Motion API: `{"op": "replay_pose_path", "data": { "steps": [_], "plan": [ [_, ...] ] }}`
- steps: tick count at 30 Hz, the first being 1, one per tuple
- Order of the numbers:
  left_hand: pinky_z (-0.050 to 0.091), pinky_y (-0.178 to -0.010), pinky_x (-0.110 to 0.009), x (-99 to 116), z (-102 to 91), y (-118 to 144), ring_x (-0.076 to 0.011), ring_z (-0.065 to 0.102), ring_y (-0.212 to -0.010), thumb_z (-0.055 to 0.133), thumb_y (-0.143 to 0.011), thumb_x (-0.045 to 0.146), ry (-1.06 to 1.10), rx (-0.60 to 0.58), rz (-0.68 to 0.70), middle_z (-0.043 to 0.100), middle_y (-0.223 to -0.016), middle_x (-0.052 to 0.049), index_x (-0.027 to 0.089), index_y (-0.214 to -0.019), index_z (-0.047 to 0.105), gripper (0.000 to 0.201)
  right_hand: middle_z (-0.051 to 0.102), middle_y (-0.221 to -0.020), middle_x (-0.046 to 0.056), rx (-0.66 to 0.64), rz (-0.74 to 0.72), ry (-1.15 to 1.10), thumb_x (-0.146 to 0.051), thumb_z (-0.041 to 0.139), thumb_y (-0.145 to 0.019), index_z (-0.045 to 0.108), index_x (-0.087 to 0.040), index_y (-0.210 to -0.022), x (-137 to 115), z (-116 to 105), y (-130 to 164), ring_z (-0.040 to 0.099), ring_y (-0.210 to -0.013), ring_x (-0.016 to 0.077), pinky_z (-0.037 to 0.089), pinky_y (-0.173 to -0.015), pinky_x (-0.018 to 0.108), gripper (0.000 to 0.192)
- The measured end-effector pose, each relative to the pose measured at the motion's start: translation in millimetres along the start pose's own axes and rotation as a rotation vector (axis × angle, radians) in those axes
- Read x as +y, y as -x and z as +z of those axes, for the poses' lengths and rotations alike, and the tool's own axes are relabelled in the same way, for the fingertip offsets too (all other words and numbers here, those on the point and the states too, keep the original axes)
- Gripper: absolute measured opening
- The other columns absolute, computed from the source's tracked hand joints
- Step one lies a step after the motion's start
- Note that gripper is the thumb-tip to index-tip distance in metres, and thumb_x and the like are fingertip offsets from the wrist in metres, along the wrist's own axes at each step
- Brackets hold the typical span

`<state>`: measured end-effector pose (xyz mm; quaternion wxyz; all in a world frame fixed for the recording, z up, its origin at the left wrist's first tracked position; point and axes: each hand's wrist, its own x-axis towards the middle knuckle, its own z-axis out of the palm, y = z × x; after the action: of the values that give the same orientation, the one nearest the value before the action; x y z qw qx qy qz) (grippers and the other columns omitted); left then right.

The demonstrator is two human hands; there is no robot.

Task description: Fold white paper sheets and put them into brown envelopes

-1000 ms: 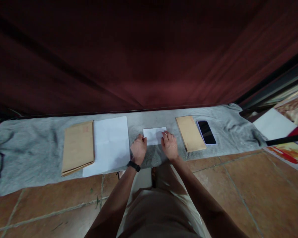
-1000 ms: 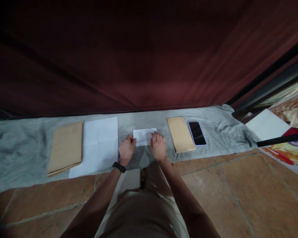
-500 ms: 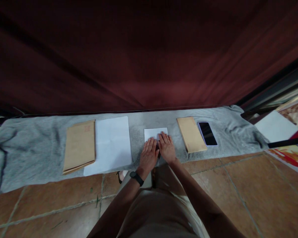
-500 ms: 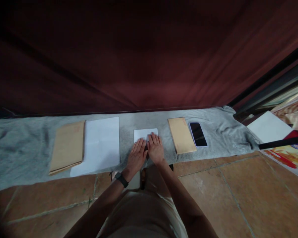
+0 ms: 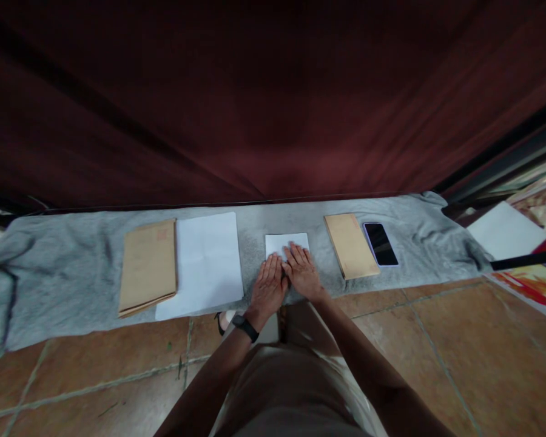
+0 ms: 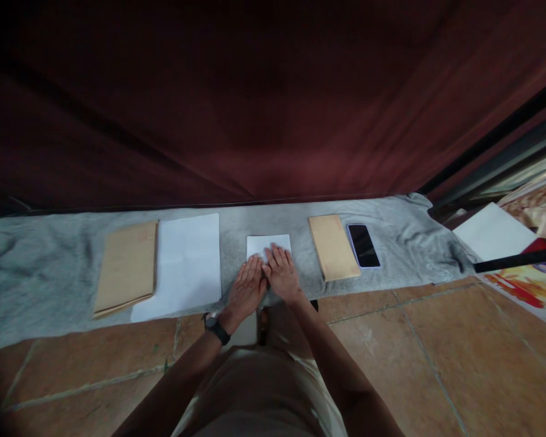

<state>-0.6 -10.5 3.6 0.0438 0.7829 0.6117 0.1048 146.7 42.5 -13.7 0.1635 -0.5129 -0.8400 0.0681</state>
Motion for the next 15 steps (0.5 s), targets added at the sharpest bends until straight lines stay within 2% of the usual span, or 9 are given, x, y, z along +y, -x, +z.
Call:
{"op": "replay_pose_path", "data": {
  "steps": [10,12,15],
  "plan": [
    [0.026,-0.126,-0.049,-11,-5.4,14,-0.0284,0.024,-0.155,0.034,-0.102,0.031,0.028,0.018,-0.107,0.032,-0.163,-0.021,0.002,-0.156,0.032,0.061,0.037,-0.163,0.014,0.047,0.128,0.051,-0.041,0.037,-0.106,0.032,-0.015,-0.159,18,-6,19,0.035,-0.15,0.0285,0.023,-0.123,0.051,0.059],
    [0.026,-0.126,-0.049,-9,-7.3,9,-0.0275,0.024,-0.155,0.033,-0.102,0.029,0.043,0.045,-0.114,0.032,-0.163,-0.02,0.004,-0.157,0.029,0.061,0.036,-0.163,0.014,0.042,0.138,0.05,-0.041,0.037,-0.106,0.031,-0.015,-0.16,19,-8,20,0.036,-0.15,0.0283,0.024,-0.123,0.051,0.06],
    [0.024,-0.127,-0.048,-3,-8.1,-13,-0.0252,0.021,-0.156,0.034,-0.101,0.026,0.07,0.071,-0.085,0.03,-0.165,-0.017,0.006,-0.158,0.027,0.061,0.036,-0.163,0.014,0.037,0.143,0.054,-0.041,0.038,-0.106,0.032,-0.015,-0.159,18,-8,20,0.036,-0.149,0.0287,0.024,-0.123,0.05,0.059]
  ]
}}
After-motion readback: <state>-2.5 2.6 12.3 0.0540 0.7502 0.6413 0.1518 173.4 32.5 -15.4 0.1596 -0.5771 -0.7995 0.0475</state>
